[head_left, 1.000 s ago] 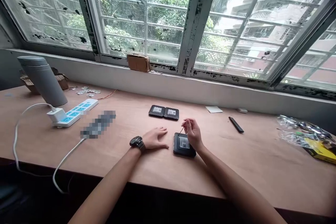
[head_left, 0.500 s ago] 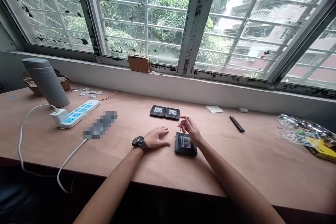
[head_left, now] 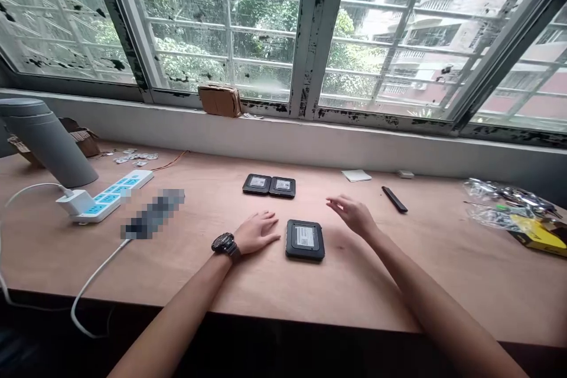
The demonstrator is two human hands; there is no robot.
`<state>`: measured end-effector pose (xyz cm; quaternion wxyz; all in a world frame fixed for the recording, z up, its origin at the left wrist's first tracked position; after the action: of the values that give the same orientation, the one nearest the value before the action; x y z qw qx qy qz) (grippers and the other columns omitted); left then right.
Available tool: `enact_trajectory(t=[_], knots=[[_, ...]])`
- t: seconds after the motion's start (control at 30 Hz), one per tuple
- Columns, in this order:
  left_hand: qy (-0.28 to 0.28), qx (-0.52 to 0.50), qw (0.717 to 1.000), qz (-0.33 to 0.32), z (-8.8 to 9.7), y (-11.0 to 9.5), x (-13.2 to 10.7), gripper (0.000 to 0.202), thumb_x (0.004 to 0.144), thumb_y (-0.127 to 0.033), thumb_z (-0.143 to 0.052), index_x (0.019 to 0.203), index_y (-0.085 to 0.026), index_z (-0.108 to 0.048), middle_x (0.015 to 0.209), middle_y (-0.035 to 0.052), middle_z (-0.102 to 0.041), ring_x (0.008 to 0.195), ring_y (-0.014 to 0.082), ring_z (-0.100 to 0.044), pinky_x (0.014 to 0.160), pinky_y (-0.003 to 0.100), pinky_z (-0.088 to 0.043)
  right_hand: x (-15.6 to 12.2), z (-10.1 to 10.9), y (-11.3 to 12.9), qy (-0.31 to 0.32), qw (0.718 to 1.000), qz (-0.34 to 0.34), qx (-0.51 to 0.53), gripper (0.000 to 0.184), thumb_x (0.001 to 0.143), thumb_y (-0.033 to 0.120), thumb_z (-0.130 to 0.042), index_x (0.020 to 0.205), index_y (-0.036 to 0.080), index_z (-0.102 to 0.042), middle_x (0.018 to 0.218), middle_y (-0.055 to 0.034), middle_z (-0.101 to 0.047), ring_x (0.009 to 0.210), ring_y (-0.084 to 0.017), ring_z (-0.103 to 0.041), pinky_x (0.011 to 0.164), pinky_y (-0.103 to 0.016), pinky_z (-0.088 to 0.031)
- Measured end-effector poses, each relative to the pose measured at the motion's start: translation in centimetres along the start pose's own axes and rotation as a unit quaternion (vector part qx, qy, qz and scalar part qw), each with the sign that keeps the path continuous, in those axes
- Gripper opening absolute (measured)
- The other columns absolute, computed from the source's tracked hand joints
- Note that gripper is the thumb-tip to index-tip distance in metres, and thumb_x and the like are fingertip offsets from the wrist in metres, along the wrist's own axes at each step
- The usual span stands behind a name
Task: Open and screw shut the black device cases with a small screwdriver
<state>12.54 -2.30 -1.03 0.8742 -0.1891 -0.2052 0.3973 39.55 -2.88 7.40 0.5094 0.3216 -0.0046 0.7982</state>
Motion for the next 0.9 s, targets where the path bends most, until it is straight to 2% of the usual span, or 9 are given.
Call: enact_trajectory(t=[0.1, 0.17, 0.23, 0.33, 0.47, 0.6, 0.77, 0.9], knots=[[0.036, 0.006, 0.999, -0.007, -0.7, -0.9, -0.1, 0.089, 0.077, -0.078, -0.067, 0.147, -0.025, -0.05, 0.159, 0.0096, -0.04, 0.15, 0.033, -0.031, 0.124, 0.049, -0.018, -1.8, -2.0, -3.2, 0.064, 0.994, -0.006, -0.092, 0.036, 0.103, 0.047, -0.045, 0.114, 0.03, -0.074, 0.104, -0.0058, -0.075, 0.078, -0.021, -0.072, 0.064, -0.029, -0.049], [0.051, 0.005, 0.999, -0.013, -1.0, -1.6, 0.0, 0.105, 0.068, -0.08, -0.073, 0.153, -0.026, -0.042, 0.16, 0.0103, -0.038, 0.15, 0.0342, -0.029, 0.124, 0.05, -0.016, -2.7, -2.9, -4.1, 0.081, 0.99, -0.011, -0.114, 0.035, 0.102, 0.047, -0.045, 0.116, 0.031, -0.073, 0.108, -0.0051, -0.075, 0.081, -0.021, -0.073, 0.064, -0.029, -0.049], [0.05, -0.002, 0.998, -0.026, -1.0, -2.6, 0.2, 0.119, 0.061, -0.08, -0.077, 0.157, -0.024, -0.034, 0.161, 0.0123, -0.036, 0.15, 0.0355, -0.03, 0.124, 0.049, -0.018, -3.0, -3.3, -3.8, 0.082, 0.991, -0.013, -0.102, 0.035, 0.101, 0.048, -0.047, 0.119, 0.031, -0.072, 0.112, -0.0047, -0.074, 0.081, -0.021, -0.073, 0.064, -0.029, -0.05], [0.048, -0.01, 0.997, -0.064, -1.4, -4.8, 0.5, 0.13, 0.056, -0.08, -0.08, 0.159, -0.021, -0.026, 0.161, 0.0154, -0.035, 0.148, 0.0364, -0.033, 0.123, 0.049, -0.021, -2.9, -3.3, -1.5, 0.07, 0.997, -0.013, -0.036, 0.036, 0.1, 0.05, -0.049, 0.121, 0.029, -0.07, 0.117, -0.006, -0.072, 0.078, -0.02, -0.071, 0.069, -0.031, -0.051], [0.026, -0.004, 0.996, -0.084, -1.9, -6.7, 0.8, 0.121, 0.064, -0.08, -0.076, 0.158, -0.021, -0.029, 0.158, 0.0156, -0.039, 0.144, 0.0362, -0.039, 0.12, 0.047, -0.029, -3.1, -4.9, 1.5, 0.117, 0.99, -0.031, 0.078, 0.037, 0.097, 0.05, -0.057, 0.124, 0.026, -0.066, 0.115, -0.0076, -0.071, 0.079, -0.02, -0.068, 0.074, -0.033, -0.052], [0.001, -0.007, 0.998, -0.068, -1.9, -6.8, 1.2, 0.117, 0.067, -0.078, -0.075, 0.159, -0.021, -0.029, 0.154, 0.0152, -0.043, 0.138, 0.0378, -0.045, 0.116, 0.047, -0.037, -3.5, -6.5, 1.8, 0.152, 0.974, -0.096, 0.138, 0.034, 0.091, 0.049, -0.066, 0.11, 0.022, -0.064, 0.103, -0.0067, -0.072, 0.083, -0.02, -0.067, 0.071, -0.032, -0.05], [-0.005, -0.023, 0.998, -0.057, -1.8, -6.6, 1.3, 0.125, 0.062, -0.076, -0.079, 0.16, -0.021, -0.024, 0.15, 0.0157, -0.046, 0.134, 0.0381, -0.049, 0.113, 0.048, -0.04, -2.9, -6.6, 1.7, 0.16, 0.971, -0.134, 0.112, 0.033, 0.086, 0.051, -0.07, 0.1, 0.022, -0.062, 0.097, -0.0053, -0.072, 0.08, -0.02, -0.064, 0.069, -0.031, -0.047], [-0.003, -0.02, 0.999, -0.05, -1.8, -6.5, 1.3, 0.126, 0.062, -0.078, -0.078, 0.16, -0.022, -0.022, 0.151, 0.0156, -0.045, 0.135, 0.0375, -0.048, 0.112, 0.047, -0.04, -2.2, -6.3, 2.7, 0.157, 0.979, -0.118, 0.06, 0.034, 0.087, 0.055, -0.067, 0.095, 0.022, -0.062, 0.094, -0.0056, -0.071, 0.077, -0.02, -0.062, 0.066, -0.031, -0.043]])
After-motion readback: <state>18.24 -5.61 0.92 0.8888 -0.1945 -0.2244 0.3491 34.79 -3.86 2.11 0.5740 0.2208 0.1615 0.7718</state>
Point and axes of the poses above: each hand's wrist, its own x-axis towards the middle knuckle, its own z-axis out of the back of the hand, y = z × x, the point moved 10 cm from there along x, towards the middle knuckle
